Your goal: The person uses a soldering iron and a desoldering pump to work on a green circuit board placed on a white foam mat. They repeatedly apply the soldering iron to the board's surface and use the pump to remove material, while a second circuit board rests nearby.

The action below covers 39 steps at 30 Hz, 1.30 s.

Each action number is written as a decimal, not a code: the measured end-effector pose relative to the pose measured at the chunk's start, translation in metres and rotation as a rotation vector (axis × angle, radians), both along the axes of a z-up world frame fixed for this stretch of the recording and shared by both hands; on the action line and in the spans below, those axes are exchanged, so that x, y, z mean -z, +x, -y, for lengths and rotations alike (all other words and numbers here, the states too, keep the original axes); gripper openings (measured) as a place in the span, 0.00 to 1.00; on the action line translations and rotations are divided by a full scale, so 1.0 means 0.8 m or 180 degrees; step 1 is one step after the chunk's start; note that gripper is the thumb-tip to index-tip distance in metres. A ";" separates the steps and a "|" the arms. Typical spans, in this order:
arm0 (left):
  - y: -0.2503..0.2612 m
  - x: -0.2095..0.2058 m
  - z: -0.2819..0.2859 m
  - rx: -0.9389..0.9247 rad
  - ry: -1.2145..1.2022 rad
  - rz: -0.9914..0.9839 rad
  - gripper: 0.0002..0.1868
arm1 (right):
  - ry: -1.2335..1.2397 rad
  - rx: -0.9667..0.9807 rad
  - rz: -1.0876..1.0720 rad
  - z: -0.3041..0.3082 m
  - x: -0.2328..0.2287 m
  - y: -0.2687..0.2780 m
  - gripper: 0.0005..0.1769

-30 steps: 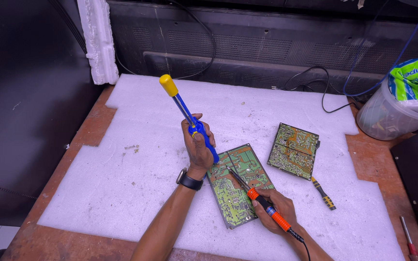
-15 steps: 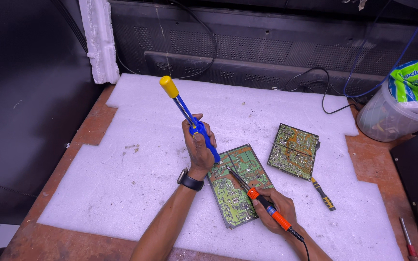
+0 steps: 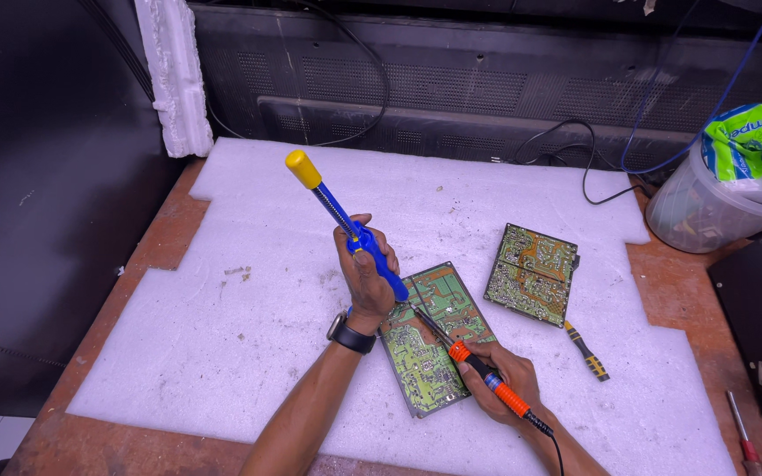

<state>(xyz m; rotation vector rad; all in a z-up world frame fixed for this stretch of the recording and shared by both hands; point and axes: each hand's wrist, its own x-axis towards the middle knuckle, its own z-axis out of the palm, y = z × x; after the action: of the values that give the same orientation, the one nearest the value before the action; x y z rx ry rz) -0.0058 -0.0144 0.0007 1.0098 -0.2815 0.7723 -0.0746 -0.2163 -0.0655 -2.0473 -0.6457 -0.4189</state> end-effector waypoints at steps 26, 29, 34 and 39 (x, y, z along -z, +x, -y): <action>-0.035 -0.085 -0.073 0.0263 0.3469 -0.3454 0.18 | 0.1072 0.0621 -0.0727 -0.003 -0.015 -0.003 0.18; -0.021 -0.040 -0.076 0.0857 0.3963 -0.4009 0.16 | 0.1091 0.0697 -0.0913 -0.006 -0.026 -0.004 0.20; -0.017 -0.017 -0.078 0.0917 0.3845 -0.3619 0.16 | 0.1282 0.0530 -0.0779 -0.001 -0.015 -0.001 0.21; -0.038 -0.049 -0.081 0.1066 0.3173 -0.2886 0.15 | 0.1848 -0.0195 0.0160 0.007 0.011 0.000 0.17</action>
<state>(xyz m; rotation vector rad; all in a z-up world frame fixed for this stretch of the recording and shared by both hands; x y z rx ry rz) -0.0365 0.0505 0.0399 2.0662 -0.0146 -0.2486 -0.0743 -0.2219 -0.0742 -1.4671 -0.5371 -0.5501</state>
